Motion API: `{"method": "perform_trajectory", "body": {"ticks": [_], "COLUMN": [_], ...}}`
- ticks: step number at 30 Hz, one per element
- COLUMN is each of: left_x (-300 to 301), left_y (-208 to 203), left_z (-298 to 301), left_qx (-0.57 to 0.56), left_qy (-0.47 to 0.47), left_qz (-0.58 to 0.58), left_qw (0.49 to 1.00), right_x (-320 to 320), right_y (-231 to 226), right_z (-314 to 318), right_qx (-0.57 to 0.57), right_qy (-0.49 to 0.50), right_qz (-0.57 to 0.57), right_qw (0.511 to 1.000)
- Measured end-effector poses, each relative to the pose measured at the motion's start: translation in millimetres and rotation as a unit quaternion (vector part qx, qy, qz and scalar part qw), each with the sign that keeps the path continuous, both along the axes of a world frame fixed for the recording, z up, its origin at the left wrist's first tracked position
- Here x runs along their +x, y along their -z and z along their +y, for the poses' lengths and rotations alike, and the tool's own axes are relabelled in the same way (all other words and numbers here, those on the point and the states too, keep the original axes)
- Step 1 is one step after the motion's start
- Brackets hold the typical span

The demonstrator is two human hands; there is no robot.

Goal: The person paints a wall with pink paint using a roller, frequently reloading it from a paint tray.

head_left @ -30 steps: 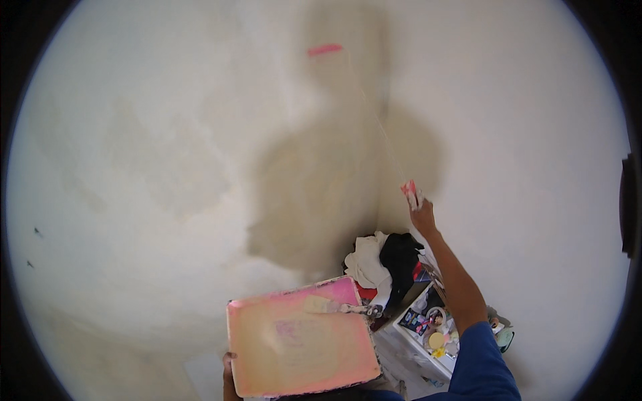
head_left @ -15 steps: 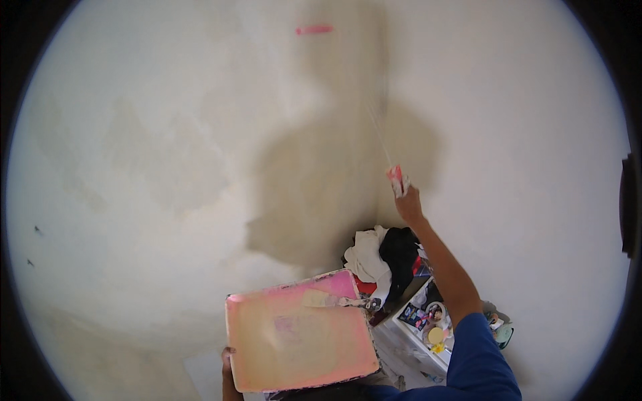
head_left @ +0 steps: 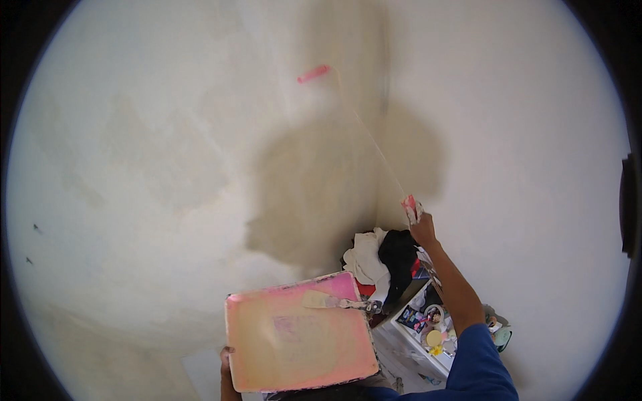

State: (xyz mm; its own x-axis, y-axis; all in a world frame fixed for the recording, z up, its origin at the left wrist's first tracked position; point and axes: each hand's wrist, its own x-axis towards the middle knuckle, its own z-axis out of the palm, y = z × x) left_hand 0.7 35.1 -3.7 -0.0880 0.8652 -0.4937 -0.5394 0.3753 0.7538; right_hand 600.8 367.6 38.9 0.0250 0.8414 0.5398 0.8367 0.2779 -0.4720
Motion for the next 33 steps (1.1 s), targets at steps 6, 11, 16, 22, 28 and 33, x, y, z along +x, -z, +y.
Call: {"method": "perform_trajectory", "body": {"ticks": [6,11,16,22,28,33], "left_x": [-3.9,3.0,-3.6,2.0,25.1,31.1], "left_y": [1.7,-1.2,5.7,-4.4,-37.5,-52.3], "left_z": [-1.3,-4.8,-8.5,-4.8,1.9,1.5], "left_qx": [-0.012,-0.009,-0.017,-0.002,-0.019,-0.038], "left_qy": [-0.005,-0.014,-0.047,0.004,-0.010,0.005], "left_qz": [-0.007,-0.039,-0.048,-0.033,0.028,0.057], "left_qw": [1.000,0.999,0.998,0.999,0.999,0.998], "right_x": [-62.7,-94.2,-93.2,-79.3,-45.7,-31.0], "right_y": [-122.4,-140.1,-62.1,43.0,85.5,96.5], "right_z": [27.9,39.2,21.0,-52.9,-100.5,-87.7], "right_qx": [-0.001,0.057,-0.003,-0.013,-0.141,0.039], "right_qy": [-0.021,0.033,0.003,-0.012,0.040,0.017], "right_qz": [0.126,0.120,0.143,0.161,0.123,-0.171], "right_qw": [0.992,0.991,0.990,0.987,0.982,0.984]}}
